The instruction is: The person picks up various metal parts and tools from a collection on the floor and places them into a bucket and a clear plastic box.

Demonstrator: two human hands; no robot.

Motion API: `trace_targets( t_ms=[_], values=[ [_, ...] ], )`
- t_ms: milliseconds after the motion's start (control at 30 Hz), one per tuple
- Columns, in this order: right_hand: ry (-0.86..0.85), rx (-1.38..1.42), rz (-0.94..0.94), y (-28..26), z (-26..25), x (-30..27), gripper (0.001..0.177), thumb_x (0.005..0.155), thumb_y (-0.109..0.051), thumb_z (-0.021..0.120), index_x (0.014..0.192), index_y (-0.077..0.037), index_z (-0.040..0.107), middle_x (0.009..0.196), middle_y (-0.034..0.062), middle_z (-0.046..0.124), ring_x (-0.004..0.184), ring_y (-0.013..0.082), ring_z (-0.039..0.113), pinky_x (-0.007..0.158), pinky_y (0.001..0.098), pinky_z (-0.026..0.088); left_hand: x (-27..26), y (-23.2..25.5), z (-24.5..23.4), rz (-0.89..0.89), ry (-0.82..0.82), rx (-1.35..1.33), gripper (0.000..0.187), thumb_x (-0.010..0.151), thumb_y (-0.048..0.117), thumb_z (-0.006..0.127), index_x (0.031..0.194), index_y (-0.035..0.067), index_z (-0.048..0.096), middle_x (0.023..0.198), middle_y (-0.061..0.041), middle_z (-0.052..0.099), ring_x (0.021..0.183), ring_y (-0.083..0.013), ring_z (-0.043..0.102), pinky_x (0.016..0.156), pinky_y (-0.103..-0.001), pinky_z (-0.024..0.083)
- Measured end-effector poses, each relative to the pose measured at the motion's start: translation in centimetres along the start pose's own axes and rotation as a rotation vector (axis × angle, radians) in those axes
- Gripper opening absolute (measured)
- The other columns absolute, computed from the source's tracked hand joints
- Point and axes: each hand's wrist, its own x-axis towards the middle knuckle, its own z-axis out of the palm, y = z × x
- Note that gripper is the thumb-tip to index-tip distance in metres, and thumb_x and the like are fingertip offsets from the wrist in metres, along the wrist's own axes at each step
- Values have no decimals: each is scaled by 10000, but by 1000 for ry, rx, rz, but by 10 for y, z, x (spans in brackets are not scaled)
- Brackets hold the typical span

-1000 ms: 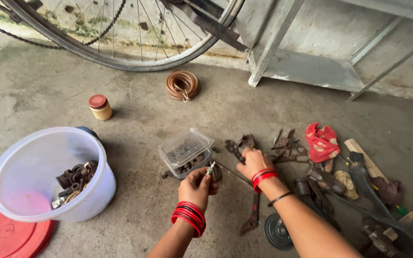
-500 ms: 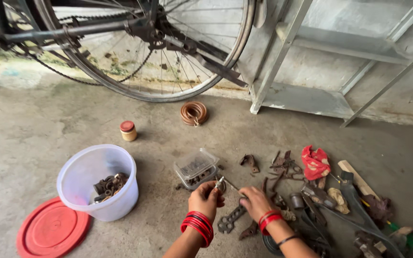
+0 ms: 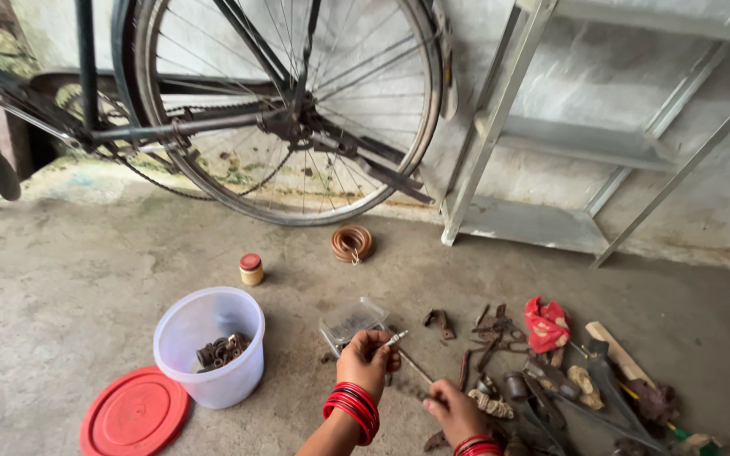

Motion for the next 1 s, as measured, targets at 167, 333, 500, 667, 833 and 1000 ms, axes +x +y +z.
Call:
trace_targets(
  t_ms=[167, 333, 500, 667, 833, 1000],
  values=[
    [206, 970, 237, -53, -36, -19, 238, 961, -268, 652, 1055, -50, 660, 793, 38, 663, 701, 146, 603, 609, 310, 451, -11, 24, 19, -62, 62, 45, 126, 969, -18, 594, 1071, -22, 667, 870, -116, 733, 713, -160, 704, 638, -298, 555],
    [79, 1081, 65, -110, -61, -48, 235, 966, -288, 640, 1064, -78, 679, 738, 17, 611, 611, 136, 544, 541, 289, 425, -5, 23, 41, 23, 68, -69, 136, 944, -31, 626, 1062, -56, 689, 865, -115, 740, 712, -169, 726, 681, -295, 644],
    [-32, 1184, 86, -141, -78, -59, 214, 983, -323, 601, 1037, -127, 666, 696, -22, 541, 546, 106, 437, 480, 256, 332, 3, 31, 59, 108, 21, -103, 144, 943, -7, 653, 1075, -50, 691, 840, -108, 736, 690, -160, 716, 667, -289, 631],
    [-170, 1299, 171, -164, -89, -63, 223, 1001, -353, 538, 1002, -159, 648, 660, -49, 466, 523, 88, 361, 443, 241, 263, 5, 52, 78, 137, 3, -79, 136, 944, 9, 664, 1065, -41, 700, 813, -107, 730, 668, -159, 713, 643, -291, 618],
    [-250, 1329, 179, -176, -97, -77, 223, 1002, -359, 523, 940, -161, 606, 644, -59, 445, 507, 81, 348, 416, 238, 230, -5, 79, 85, 144, -17, -13, 137, 940, 23, 671, 1057, -21, 728, 815, -97, 738, 673, -155, 719, 639, -287, 614],
    [-258, 1305, 189, -182, -104, -92, 218, 1017, -362, 517, 949, -167, 584, 643, -56, 447, 495, 74, 356, 408, 227, 231, -35, 107, 83, 196, -52, 114, 113, 930, 30, 686, 1023, -5, 739, 822, -77, 751, 671, -136, 716, 638, -284, 620]
  ],
)
